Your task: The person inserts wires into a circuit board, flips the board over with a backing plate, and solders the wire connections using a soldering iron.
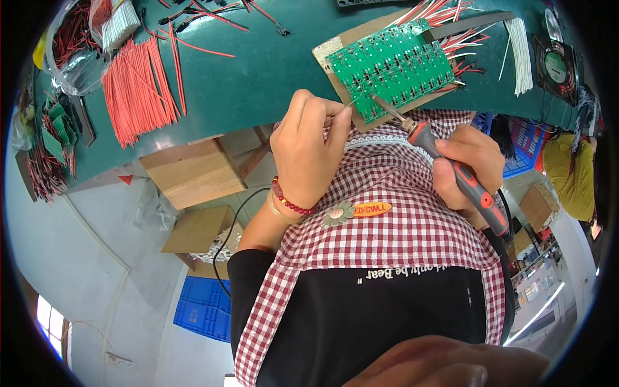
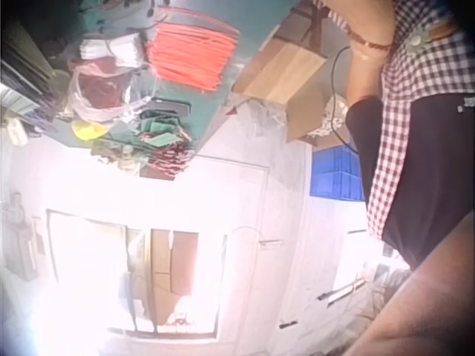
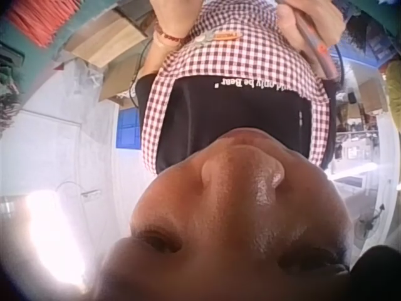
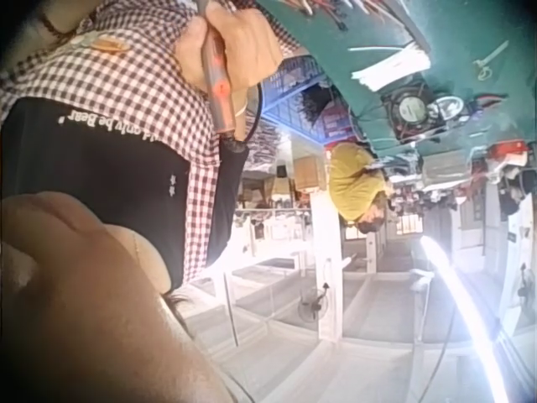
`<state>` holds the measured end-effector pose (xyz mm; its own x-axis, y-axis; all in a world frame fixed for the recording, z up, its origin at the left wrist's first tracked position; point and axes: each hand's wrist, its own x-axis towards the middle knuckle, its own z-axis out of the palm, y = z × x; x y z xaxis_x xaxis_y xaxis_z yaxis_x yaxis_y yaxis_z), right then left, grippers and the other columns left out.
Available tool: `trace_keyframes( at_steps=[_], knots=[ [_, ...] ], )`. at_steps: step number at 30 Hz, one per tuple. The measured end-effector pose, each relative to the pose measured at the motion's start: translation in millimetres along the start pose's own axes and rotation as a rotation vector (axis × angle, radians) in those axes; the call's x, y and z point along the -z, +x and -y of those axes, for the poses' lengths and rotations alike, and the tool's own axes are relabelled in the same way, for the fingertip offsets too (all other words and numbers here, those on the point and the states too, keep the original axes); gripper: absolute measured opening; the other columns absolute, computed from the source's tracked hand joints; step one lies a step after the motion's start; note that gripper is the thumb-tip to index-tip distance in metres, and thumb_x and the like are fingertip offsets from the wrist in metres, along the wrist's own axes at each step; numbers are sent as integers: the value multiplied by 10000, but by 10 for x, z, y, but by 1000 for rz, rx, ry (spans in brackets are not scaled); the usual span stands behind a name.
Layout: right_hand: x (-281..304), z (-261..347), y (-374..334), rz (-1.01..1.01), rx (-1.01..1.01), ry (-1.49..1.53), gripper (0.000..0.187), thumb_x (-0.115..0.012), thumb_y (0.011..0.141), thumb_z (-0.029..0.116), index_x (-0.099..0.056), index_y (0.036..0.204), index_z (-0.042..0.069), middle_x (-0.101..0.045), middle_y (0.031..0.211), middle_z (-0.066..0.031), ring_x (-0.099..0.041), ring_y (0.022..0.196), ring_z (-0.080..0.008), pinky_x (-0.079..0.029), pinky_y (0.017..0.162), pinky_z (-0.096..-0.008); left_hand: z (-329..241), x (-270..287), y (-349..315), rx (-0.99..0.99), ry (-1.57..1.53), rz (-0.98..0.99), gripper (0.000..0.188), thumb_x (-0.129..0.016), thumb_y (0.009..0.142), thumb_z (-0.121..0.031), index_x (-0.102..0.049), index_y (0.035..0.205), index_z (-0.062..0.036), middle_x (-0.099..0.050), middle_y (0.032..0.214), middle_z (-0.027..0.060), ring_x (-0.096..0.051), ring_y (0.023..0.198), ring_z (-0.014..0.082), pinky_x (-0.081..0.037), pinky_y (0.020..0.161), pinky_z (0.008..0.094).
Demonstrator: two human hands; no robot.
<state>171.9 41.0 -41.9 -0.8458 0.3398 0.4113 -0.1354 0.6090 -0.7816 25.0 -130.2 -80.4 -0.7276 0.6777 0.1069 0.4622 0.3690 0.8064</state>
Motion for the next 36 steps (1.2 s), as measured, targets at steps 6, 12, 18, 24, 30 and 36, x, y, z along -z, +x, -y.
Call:
trace_keyframes(
  at_steps=[6,12,18,24,30,36],
  knots=[
    [-46,4,-6,59,-14,0,256,-712,625,43,-650,859,-42,-567,594,-100,-543,449,-213,-417,423,-304,20,-59,2,-17,65,19,180,-744,747,-16,-569,763,-56,-542,731,48,-573,574,195,-423,489,320],
    [-28,-8,-59,-54,-6,28,241,-698,634,33,-642,852,-53,-582,594,-103,-544,449,-203,-418,419,-294,-22,-29,60,-58,77,-85,158,-713,754,23,-573,778,-46,-533,798,73,-577,599,208,-440,509,329],
    [29,-15,-19,-28,-37,-3,213,-689,646,30,-636,834,-54,-583,583,-107,-546,444,-202,-418,414,-291,-16,11,5,29,-7,0,155,-711,752,30,-583,799,-42,-532,816,79,-577,602,203,-442,510,321],
    [-4,-48,-17,-2,-25,-4,230,-697,640,36,-640,845,-53,-583,582,-105,-546,444,-205,-414,415,-293,-39,20,9,1,11,7,161,-730,749,14,-591,804,-43,-535,802,80,-585,623,201,-445,517,321],
    [56,-30,-70,-115,-21,8,214,-696,672,47,-641,852,-55,-561,568,-96,-519,437,-185,-390,410,-284,-51,8,9,-51,21,-45,164,-744,743,15,-603,808,-37,-526,806,82,-577,656,190,-441,521,302],
    [107,-9,-130,-133,14,20,215,-692,698,53,-625,870,-58,-542,557,-87,-500,420,-177,-367,392,-281,-63,50,-90,22,-68,21,172,-766,738,-5,-603,780,-43,-519,730,45,-549,563,151,-420,475,282]
  ],
)
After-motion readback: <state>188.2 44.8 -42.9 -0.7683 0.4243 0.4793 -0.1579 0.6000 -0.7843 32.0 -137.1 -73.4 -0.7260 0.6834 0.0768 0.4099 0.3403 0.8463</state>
